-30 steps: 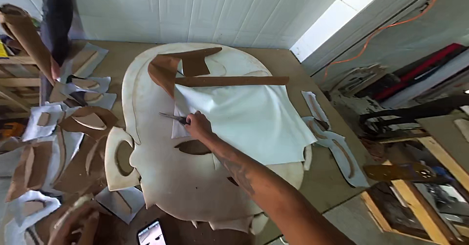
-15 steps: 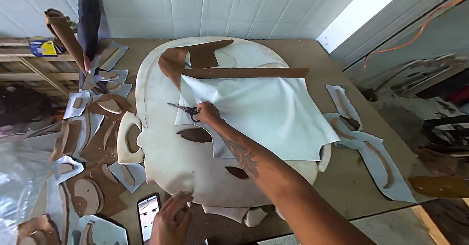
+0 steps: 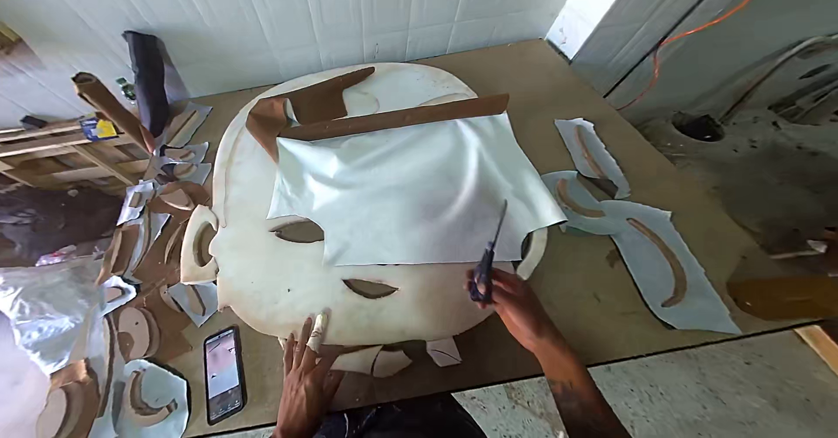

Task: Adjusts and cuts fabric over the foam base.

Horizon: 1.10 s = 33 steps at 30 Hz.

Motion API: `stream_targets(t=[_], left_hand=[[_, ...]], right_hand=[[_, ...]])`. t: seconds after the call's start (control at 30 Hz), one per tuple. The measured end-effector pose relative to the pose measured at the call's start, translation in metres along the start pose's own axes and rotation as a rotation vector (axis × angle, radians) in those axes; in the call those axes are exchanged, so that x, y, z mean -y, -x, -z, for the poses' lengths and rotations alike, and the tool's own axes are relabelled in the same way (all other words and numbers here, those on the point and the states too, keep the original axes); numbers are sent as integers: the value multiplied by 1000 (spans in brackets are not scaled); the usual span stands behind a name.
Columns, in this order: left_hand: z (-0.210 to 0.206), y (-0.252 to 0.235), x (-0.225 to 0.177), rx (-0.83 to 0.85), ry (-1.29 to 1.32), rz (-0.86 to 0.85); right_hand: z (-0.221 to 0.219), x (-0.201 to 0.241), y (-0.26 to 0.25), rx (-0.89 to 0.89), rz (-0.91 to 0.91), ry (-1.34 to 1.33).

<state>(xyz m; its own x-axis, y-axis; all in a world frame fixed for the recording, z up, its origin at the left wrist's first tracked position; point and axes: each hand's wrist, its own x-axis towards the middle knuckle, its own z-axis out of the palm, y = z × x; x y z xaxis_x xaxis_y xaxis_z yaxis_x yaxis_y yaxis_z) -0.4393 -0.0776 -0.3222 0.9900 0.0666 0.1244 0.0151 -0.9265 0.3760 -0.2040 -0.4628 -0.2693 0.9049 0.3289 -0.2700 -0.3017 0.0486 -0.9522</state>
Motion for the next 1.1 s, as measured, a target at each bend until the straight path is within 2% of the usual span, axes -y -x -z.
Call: stream_targets(t=[0.1, 0.17, 0.27, 0.37, 0.5, 0.67, 0.97, 1.03, 1.1], left_hand=[[7, -5, -6, 46, 59, -74], [29, -10, -7, 52, 133, -99], [75, -37, -8, 27, 203, -113], [97, -103, -14, 15, 138, -92], [65, -193, -4, 87, 38, -62], [24, -245, 15, 119, 11, -99], [-8, -262, 20, 229, 85, -111], [1, -256, 25, 187, 180, -64], [25, -242, 29, 58, 357, 54]], right_hand=[[41, -19, 38, -58, 45, -49], [49, -26, 52, -64, 85, -72], [39, -32, 63, -34, 119, -75], [7, -36, 57, -4, 99, -58], [-47, -35, 50, 85, -22, -60], [-84, -41, 55, 180, -245, -158], [-101, -53, 51, 128, -495, -92], [-99, -53, 50, 111, -552, -50], [-98, -54, 48, 100, -584, -19]])
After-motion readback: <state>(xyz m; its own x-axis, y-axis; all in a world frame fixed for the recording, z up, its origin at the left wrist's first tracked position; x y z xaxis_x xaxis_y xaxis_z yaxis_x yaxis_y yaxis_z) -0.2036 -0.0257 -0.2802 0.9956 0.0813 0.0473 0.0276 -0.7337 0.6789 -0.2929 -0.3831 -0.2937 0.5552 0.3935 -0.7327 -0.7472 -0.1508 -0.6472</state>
